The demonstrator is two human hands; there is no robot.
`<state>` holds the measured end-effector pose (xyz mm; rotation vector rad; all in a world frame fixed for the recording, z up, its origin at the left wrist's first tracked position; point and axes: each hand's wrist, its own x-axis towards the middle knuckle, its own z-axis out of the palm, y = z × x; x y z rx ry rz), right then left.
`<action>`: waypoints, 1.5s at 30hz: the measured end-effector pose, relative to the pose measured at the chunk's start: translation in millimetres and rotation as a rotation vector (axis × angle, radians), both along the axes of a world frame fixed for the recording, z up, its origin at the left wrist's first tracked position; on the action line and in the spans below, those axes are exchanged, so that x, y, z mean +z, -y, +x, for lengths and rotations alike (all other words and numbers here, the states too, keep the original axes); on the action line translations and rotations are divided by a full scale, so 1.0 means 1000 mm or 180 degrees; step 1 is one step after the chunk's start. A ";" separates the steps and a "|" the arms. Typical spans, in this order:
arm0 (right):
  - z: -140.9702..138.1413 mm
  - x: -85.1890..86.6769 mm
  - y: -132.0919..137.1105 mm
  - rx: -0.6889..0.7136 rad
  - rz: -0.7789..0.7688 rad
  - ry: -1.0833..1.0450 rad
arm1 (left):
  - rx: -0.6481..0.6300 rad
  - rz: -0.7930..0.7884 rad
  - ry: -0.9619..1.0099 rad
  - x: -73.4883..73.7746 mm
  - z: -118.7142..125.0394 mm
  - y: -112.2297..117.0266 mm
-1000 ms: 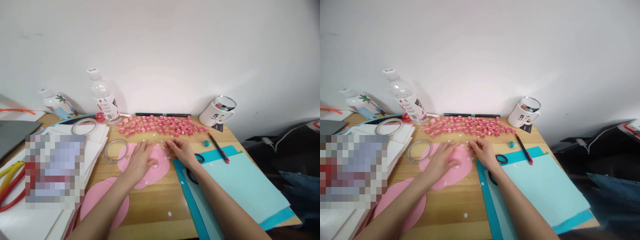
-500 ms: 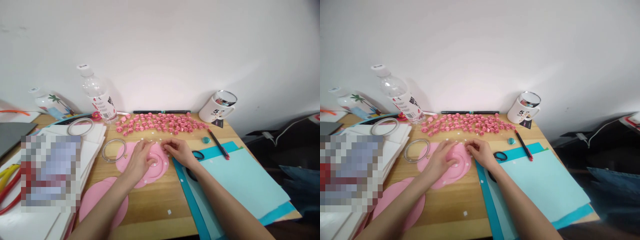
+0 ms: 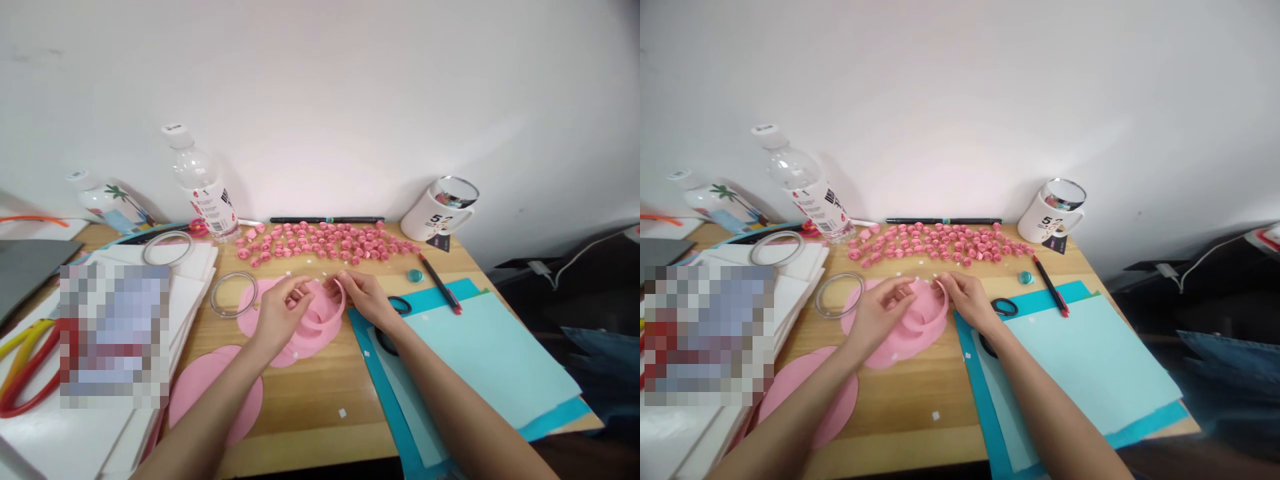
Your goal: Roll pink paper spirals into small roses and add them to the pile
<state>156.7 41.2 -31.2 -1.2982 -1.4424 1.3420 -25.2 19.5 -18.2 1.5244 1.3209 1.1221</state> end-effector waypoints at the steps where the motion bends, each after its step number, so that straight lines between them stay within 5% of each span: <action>1: 0.000 0.001 0.001 0.0016 0.0030 -0.0015 | 0.0063 -0.0153 0.0196 0.002 0.000 0.000; 8: 0.003 0.007 0.003 0.0252 0.0035 -0.0324 | 0.0236 -0.0803 0.0898 0.013 -0.001 0.000; 18: 0.000 0.008 0.006 0.0569 0.0228 -0.0144 | -0.0173 -0.0193 0.1395 0.015 -0.001 0.002; 27: -0.008 0.010 0.011 0.0865 -0.0390 -0.0721 | -0.0110 0.0567 0.1434 0.014 -0.001 0.006; 35: -0.016 0.009 0.015 0.0204 -0.0508 -0.1150 | -0.0247 0.0343 0.1239 0.012 -0.002 0.008; 42: -0.009 0.012 0.009 -0.0100 -0.0202 -0.0865 | 0.0541 0.0691 0.0556 0.023 -0.003 0.005; 45: -0.005 0.014 0.009 -0.0030 -0.0198 -0.0855 | 0.0781 0.0421 0.0467 0.021 -0.004 0.003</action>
